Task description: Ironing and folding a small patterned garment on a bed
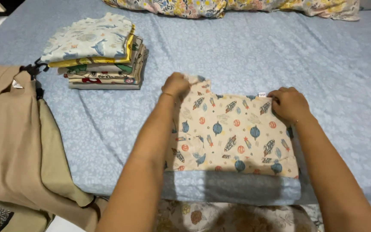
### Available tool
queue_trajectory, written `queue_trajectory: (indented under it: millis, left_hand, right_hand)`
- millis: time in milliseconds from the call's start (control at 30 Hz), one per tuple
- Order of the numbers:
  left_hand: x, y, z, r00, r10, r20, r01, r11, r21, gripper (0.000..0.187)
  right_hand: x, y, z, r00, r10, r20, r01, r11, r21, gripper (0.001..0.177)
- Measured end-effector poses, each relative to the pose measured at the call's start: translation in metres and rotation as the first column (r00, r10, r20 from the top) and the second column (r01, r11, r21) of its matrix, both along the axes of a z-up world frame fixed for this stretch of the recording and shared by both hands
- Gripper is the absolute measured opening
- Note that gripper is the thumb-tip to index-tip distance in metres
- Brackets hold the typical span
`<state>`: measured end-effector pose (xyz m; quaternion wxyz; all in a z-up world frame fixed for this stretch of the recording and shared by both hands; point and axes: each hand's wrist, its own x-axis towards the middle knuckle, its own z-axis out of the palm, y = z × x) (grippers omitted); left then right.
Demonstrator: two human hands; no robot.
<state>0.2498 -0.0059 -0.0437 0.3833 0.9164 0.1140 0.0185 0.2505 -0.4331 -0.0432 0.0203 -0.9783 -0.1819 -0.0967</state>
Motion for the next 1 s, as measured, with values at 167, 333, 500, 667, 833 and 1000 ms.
queue_trajectory:
  millis: [167,333,500,667,833,1000]
  left_hand:
    - [-0.085,-0.005,0.048,0.935,-0.045,0.351,0.225,0.84,-0.494,0.031]
    - [-0.122,0.024,0.01,0.815,-0.362,0.453,0.527,0.788,-0.318,0.024]
    - [-0.155,0.021,0.011,0.774,-0.489,0.402,0.553,0.832,-0.053,0.038]
    - [-0.18,0.016,0.035,0.741,-0.633,0.224,0.532,0.757,0.38,0.021]
    - [-0.199,0.02,0.031,0.748,-0.66,0.075,0.489,0.623,0.61,0.028]
    - [-0.28,-0.036,0.039,0.582,-0.655,0.483,0.242,0.706,0.665,0.021]
  right_hand:
    - [-0.027,-0.019,-0.011,0.954,0.068,0.293,-0.082,0.996,0.036,0.017]
    - [-0.051,-0.031,-0.022,0.86,0.107,0.498,-0.102,0.994,-0.038,0.011]
    - [-0.059,-0.034,-0.018,0.799,0.156,0.581,-0.122,0.988,-0.097,0.014]
    - [-0.078,-0.035,-0.014,0.927,0.052,0.372,-0.047,0.999,-0.021,0.028]
    - [-0.172,-0.043,0.008,0.967,0.042,0.252,-0.104,0.965,0.24,0.045]
    - [-0.329,-0.091,0.011,0.997,0.068,0.041,-0.08,0.811,0.58,0.035]
